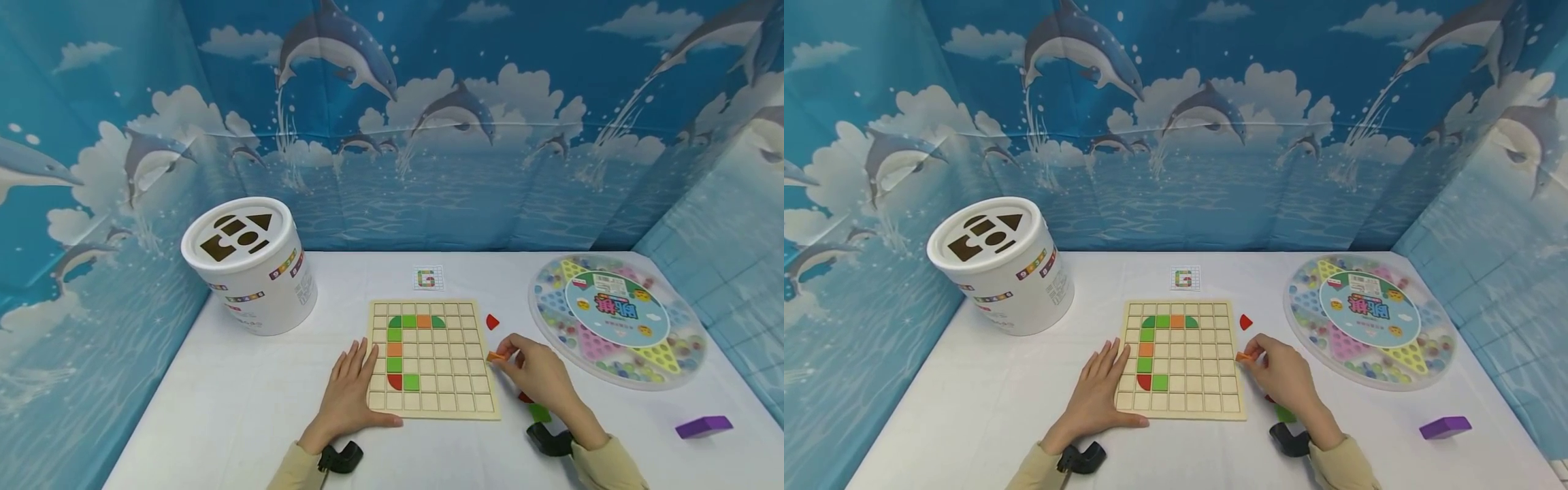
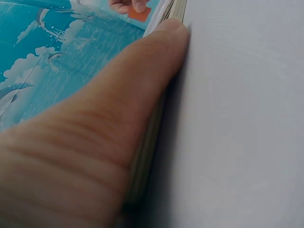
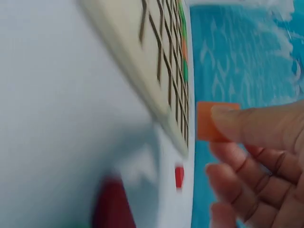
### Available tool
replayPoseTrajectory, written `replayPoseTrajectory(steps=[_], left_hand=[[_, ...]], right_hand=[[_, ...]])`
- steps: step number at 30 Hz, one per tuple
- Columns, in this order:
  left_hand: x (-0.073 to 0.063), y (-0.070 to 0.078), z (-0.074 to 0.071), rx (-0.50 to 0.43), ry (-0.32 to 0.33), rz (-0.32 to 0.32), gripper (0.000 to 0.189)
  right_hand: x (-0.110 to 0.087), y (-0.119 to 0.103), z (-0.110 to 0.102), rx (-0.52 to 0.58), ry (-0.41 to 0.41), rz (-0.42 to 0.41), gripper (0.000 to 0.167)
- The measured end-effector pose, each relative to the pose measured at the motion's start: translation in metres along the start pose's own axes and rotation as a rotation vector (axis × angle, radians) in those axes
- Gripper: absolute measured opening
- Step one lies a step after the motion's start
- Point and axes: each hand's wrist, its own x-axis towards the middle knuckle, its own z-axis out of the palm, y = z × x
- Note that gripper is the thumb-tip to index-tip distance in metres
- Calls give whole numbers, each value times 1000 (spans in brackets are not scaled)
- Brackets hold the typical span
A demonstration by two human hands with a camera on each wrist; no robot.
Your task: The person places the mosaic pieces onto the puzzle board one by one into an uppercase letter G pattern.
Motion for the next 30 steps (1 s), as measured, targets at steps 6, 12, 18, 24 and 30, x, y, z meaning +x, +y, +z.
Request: replayPoseTrajectory(steps=[6, 12, 18, 24, 30], left_hand=[[1, -1, 0, 4, 10, 12, 128], [1, -1, 1, 19, 31, 28, 127], [2, -2, 1, 41, 27, 21, 128], [1, -2, 0, 37, 16, 12, 129], [1, -2, -1, 37, 5, 5, 129]], right_hand=[[4, -24, 21, 99, 17, -179, 21], [8, -42, 40, 163, -75, -243, 20], [12, -55, 50, 147, -167, -222, 16], [14, -61, 55, 153, -191, -239, 17], [16, -62, 58, 150, -214, -244, 16]])
